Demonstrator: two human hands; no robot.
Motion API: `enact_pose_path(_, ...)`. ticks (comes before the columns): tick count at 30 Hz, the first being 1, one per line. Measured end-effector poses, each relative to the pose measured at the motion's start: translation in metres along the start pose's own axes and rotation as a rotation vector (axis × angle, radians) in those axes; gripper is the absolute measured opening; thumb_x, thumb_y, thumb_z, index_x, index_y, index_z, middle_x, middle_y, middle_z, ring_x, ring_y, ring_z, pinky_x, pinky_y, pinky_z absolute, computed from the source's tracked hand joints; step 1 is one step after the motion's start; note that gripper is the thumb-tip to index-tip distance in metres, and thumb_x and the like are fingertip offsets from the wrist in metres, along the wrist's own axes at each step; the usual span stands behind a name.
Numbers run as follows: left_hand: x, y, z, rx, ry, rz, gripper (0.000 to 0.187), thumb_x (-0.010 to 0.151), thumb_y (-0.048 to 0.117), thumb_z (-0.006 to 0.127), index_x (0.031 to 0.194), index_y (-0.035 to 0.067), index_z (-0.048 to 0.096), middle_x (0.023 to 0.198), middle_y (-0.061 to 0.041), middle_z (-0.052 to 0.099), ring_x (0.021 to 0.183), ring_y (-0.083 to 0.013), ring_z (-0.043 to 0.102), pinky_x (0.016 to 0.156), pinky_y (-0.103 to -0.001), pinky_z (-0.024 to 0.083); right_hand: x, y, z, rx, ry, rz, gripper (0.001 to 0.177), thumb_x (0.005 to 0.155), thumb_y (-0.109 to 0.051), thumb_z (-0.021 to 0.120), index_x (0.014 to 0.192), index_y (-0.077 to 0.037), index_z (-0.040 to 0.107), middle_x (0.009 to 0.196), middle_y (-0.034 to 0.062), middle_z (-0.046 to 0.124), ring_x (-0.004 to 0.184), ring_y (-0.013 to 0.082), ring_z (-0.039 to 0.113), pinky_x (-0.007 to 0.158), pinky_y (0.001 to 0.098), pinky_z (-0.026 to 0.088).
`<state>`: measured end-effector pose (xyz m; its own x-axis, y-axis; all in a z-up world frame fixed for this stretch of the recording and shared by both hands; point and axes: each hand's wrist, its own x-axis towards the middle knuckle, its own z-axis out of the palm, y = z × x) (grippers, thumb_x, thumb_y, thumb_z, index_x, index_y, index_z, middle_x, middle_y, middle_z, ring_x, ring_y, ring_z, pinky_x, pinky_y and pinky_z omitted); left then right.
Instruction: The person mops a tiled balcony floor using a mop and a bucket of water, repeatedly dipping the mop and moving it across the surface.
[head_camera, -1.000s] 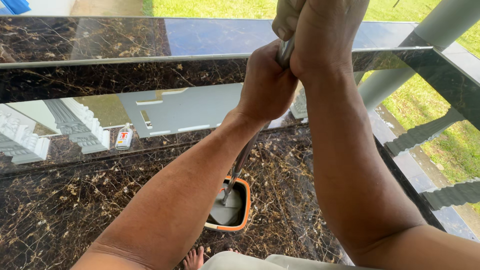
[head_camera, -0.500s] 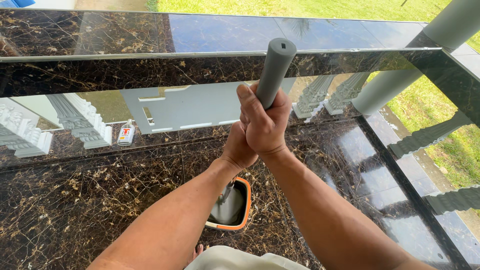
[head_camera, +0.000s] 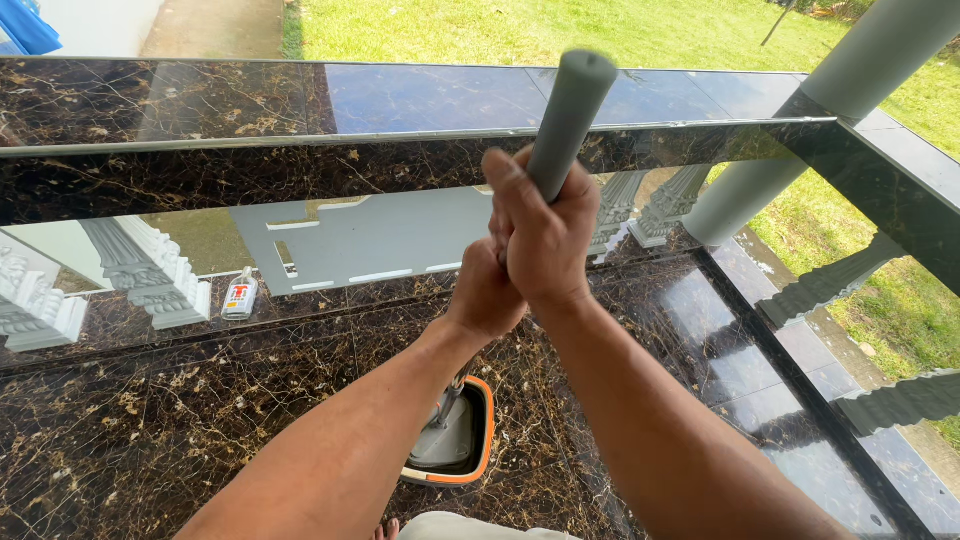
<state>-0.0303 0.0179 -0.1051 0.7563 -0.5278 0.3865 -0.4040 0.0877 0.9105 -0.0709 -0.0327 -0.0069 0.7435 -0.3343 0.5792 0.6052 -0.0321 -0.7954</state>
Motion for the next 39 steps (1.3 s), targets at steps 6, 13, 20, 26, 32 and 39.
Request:
enact_pose_path(6,0.056,0.081,-0.012,0.011,0.155,0.480,0.019,0.094,0.015,0.063,0.082,0.001,0.067,0.070,-0.014,0.071,0.061,-0.0199,0.068,0.058,-0.038,0.053,0.069,-0.063,-0.001,-0.108,-0.076,-0.199,0.024,0.102,-0.017,0.062,0.081,-0.012,0.053,0.059,-0.0008,0.048,0.043,0.0106,0.045,0.039,0.0301,0.036)
enact_pose_path(13,0.091,0.132,-0.028,0.083,0.195,0.311,0.028,0.092,0.022,0.066,0.072,0.001,0.067,0.059,-0.012,0.070,0.053,-0.0186,0.068,0.052,-0.037,0.053,0.131,-0.066,-0.011,0.089,-0.169,-0.195,0.031,0.107,-0.009,0.058,0.078,-0.006,0.048,0.063,0.0071,0.043,0.054,0.0195,0.040,0.053,0.0361,0.031)
enact_pose_path(20,0.096,0.108,-0.022,0.008,0.207,0.364,0.025,0.094,0.017,0.062,0.076,0.001,0.067,0.063,-0.012,0.072,0.058,-0.0160,0.069,0.054,-0.036,0.052,0.147,-0.033,-0.016,0.106,-0.084,-0.142,0.040,0.104,-0.013,0.061,0.070,-0.013,0.040,0.058,0.0002,0.033,0.049,0.0135,0.029,0.051,0.0346,0.027)
enact_pose_path(26,0.095,0.089,-0.019,-0.084,0.196,0.445,0.022,0.097,0.014,0.060,0.081,-0.001,0.065,0.071,-0.013,0.072,0.064,-0.0175,0.070,0.059,-0.037,0.054,0.139,-0.017,-0.019,0.113,-0.035,-0.190,0.040,0.106,-0.018,0.055,0.069,-0.011,0.042,0.056,0.0015,0.034,0.048,0.0161,0.033,0.050,0.0369,0.030)
enact_pose_path(32,0.076,0.052,-0.015,0.000,0.240,0.433,0.012,0.092,0.006,0.061,0.082,-0.002,0.064,0.076,-0.016,0.072,0.070,-0.0200,0.070,0.064,-0.037,0.053,0.098,-0.020,-0.003,0.011,-0.124,-0.219,0.044,0.107,-0.018,0.061,0.067,-0.009,0.044,0.054,0.0008,0.037,0.043,0.0113,0.035,0.041,0.0328,0.028)
enact_pose_path(39,0.032,-0.019,-0.011,-0.029,0.118,0.219,0.011,0.090,0.006,0.064,0.083,-0.001,0.067,0.075,-0.012,0.073,0.072,-0.0181,0.069,0.061,-0.035,0.052,0.042,0.022,0.007,0.025,-0.040,-0.053,0.027,0.101,-0.014,0.067,0.079,-0.011,0.053,0.057,-0.0029,0.047,0.043,0.0051,0.041,0.037,0.0267,0.033)
